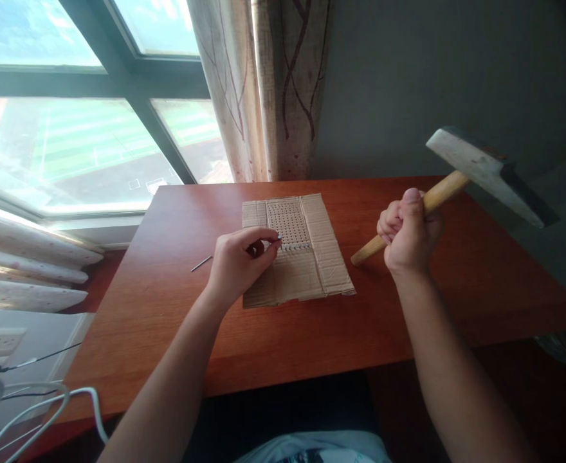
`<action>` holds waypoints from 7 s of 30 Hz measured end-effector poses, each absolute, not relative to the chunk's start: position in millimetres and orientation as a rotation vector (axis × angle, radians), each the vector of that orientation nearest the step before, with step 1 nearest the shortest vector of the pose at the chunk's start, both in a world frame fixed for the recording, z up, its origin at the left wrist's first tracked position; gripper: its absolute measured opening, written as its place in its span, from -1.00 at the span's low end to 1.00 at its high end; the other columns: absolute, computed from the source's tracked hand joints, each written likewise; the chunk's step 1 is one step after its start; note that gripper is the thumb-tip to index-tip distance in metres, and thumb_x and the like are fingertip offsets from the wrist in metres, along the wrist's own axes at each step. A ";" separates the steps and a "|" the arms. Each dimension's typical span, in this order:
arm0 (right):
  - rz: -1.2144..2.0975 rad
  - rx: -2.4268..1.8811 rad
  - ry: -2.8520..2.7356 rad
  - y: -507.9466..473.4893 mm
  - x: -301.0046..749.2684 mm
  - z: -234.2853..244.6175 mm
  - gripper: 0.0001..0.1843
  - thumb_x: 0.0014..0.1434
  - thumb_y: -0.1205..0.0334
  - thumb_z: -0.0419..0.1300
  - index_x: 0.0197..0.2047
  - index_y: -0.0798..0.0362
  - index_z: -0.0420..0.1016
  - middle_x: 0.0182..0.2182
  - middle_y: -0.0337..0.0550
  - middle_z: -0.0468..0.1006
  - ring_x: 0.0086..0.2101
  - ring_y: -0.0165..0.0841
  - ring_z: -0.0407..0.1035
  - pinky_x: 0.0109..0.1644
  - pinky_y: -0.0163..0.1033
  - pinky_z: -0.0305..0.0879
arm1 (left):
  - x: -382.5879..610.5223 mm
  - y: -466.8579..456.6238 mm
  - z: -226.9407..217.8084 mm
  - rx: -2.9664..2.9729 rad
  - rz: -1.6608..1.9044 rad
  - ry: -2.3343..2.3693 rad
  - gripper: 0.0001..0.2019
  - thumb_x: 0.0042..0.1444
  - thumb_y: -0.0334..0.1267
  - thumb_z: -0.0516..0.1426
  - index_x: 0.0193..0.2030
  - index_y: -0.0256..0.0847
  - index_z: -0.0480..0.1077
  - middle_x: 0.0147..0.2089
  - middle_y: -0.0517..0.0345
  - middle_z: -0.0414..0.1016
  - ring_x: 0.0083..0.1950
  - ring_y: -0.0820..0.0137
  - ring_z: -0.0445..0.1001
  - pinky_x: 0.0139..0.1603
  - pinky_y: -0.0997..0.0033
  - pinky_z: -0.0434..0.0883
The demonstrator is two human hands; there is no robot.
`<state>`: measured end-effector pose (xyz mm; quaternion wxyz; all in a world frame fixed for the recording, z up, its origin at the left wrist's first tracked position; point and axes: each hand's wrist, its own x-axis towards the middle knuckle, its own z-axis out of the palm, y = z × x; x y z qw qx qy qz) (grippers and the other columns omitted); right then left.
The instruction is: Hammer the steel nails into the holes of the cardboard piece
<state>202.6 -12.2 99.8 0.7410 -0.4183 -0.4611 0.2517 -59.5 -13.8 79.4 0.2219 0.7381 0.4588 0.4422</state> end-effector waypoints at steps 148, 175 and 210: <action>0.445 -1.067 -1.034 -17.7 202.4 95.4 -0.42 0.24 -0.26 0.12 -0.55 -0.05 0.01 -0.71 -0.44 0.00 -0.72 -0.54 -0.07 -0.68 -0.33 -0.10 | -176.9 -1.6 55.3 2.229 0.312 2.065 -0.78 0.12 -0.03 0.16 -0.23 -0.09 0.52 -0.24 0.05 0.60 -0.29 0.19 0.54 -0.38 0.32 0.27; 0.401 -1.113 -1.012 -19.0 191.9 98.4 -0.40 0.23 -0.28 0.12 -0.56 -0.04 0.00 -0.71 -0.42 0.03 -0.71 -0.55 -0.05 -0.69 -0.34 -0.08 | -68.0 -11.2 89.6 1.994 1.234 1.198 -0.94 0.06 -0.35 0.24 -0.30 -0.25 0.49 -0.44 0.20 0.50 -0.46 0.53 0.40 -0.45 0.55 0.33; 0.386 -1.053 -1.034 -18.8 194.8 97.1 -0.43 0.25 -0.24 0.12 -0.54 -0.04 0.02 -0.70 -0.44 0.00 -0.72 -0.54 -0.08 -0.69 -0.33 -0.15 | -68.1 -10.9 73.9 2.182 1.239 1.195 -0.96 0.08 -0.41 0.22 -0.32 -0.22 0.50 -0.46 0.27 0.47 -0.51 0.58 0.29 -0.47 0.58 0.28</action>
